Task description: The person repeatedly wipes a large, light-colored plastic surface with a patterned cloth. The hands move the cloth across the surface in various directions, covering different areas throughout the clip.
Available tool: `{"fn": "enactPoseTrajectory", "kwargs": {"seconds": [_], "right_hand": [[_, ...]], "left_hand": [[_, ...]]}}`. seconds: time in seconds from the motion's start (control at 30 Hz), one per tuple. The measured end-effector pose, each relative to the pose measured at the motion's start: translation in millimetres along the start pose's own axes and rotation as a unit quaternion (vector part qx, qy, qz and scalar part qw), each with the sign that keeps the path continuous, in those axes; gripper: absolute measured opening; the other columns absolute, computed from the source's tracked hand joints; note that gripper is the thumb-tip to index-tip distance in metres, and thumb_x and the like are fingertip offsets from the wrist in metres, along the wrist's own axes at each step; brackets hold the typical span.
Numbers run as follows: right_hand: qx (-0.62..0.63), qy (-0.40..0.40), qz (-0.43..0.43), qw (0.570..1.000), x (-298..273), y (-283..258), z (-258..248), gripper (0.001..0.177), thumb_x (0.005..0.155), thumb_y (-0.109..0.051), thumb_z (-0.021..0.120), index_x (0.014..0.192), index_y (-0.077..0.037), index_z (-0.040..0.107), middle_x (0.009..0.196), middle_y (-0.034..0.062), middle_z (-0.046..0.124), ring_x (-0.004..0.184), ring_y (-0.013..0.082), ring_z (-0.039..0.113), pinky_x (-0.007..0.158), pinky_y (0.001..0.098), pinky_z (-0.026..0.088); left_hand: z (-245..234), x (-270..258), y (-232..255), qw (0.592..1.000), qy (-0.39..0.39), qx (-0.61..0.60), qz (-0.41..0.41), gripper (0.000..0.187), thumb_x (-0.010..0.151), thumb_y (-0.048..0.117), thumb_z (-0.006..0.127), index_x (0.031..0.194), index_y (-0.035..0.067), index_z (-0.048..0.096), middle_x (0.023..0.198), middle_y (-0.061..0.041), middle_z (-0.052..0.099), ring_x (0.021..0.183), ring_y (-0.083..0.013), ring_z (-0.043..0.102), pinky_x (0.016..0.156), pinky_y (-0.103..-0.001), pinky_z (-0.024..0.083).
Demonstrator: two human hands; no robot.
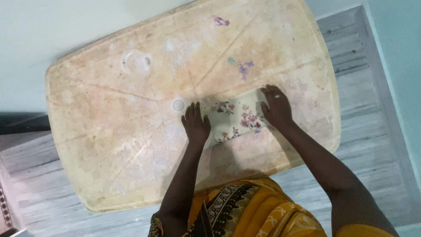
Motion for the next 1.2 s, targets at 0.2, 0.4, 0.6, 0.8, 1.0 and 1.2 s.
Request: {"fn": "enactPoseTrajectory", "kwargs": {"seconds": [0.2, 0.4, 0.6, 0.8, 1.0, 1.2], "right_hand": [[-0.108, -0.157, -0.025, 0.981, -29.0, -40.5, 83.4, 0.067, 0.095, -0.052, 0.058, 0.155, -0.027, 0.044, 0.168, 0.0118, 0.029, 0.157, 0.0346, 0.017, 0.113, 0.0808, 0.009], [-0.14, -0.066, 0.076, 0.985, -71.9, 57.5, 29.7, 0.076, 0.099, -0.057, 0.054, 0.165, -0.023, 0.038, 0.174, 0.0144, 0.024, 0.161, 0.0392, 0.015, 0.114, 0.084, 0.007], [-0.172, -0.044, 0.236, 0.955, -133.4, 114.9, -32.8, 0.079, 0.096, -0.058, 0.055, 0.161, -0.015, 0.041, 0.172, 0.0171, 0.029, 0.162, 0.0422, 0.017, 0.117, 0.0829, 0.006], [-0.142, -0.061, 0.134, 0.979, -72.3, 69.9, 18.5, 0.081, 0.101, -0.059, 0.049, 0.164, -0.009, 0.038, 0.173, 0.026, 0.022, 0.161, 0.0471, 0.013, 0.113, 0.0831, 0.004], [-0.151, -0.005, 0.032, 0.988, 37.6, -109.3, 154.4, 0.075, 0.105, -0.051, 0.055, 0.16, -0.001, 0.044, 0.167, 0.0266, 0.035, 0.155, 0.0497, 0.025, 0.115, 0.0794, 0.013], [-0.017, -0.008, -0.136, 0.991, 139.3, -361.9, 297.8, 0.041, 0.099, -0.025, 0.066, 0.136, -0.007, 0.066, 0.142, 0.0177, 0.062, 0.137, 0.0393, 0.05, 0.117, 0.0624, 0.033]], "left_hand": [[60.7, -28.3, 57.0, 0.987, -0.116, 0.08, 0.073, 0.079, 0.097, 0.045, 0.058, 0.164, 0.014, 0.03, 0.172, -0.016, 0.019, 0.16, -0.0376, 0.011, 0.122, -0.07, 0.007], [108.8, 0.5, 148.7, 0.978, -0.071, 0.001, 0.195, 0.08, 0.099, 0.061, 0.056, 0.161, 0.014, 0.035, 0.172, -0.02, 0.019, 0.16, -0.0402, 0.01, 0.122, -0.072, 0.006], [159.1, 14.4, 261.2, 0.93, -0.138, -0.009, 0.339, 0.078, 0.094, 0.061, 0.064, 0.159, 0.025, 0.041, 0.171, -0.007, 0.03, 0.162, -0.031, 0.019, 0.129, -0.068, 0.011], [120.6, 19.4, 190.4, 0.936, -0.129, -0.012, 0.328, 0.078, 0.086, 0.064, 0.063, 0.156, 0.033, 0.043, 0.168, -0.004, 0.033, 0.159, -0.0286, 0.021, 0.123, -0.072, 0.009], [31.8, 71.7, -26.3, 0.975, -0.05, -0.033, 0.216, 0.079, 0.09, 0.069, 0.061, 0.158, 0.032, 0.044, 0.17, -0.003, 0.032, 0.162, -0.027, 0.019, 0.128, -0.071, 0.008], [-85.8, 87.2, -317.1, 0.993, -0.055, 0.072, 0.072, 0.081, 0.09, 0.069, 0.059, 0.159, 0.03, 0.043, 0.171, -0.005, 0.028, 0.161, -0.029, 0.016, 0.119, -0.077, 0.0]]}}
Point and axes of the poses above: each hand's wrist, its own x-axis towards the middle knuckle, its own z-axis out of the palm, y = z × x, the point moved 9 cm from there along x, towards the middle knuckle
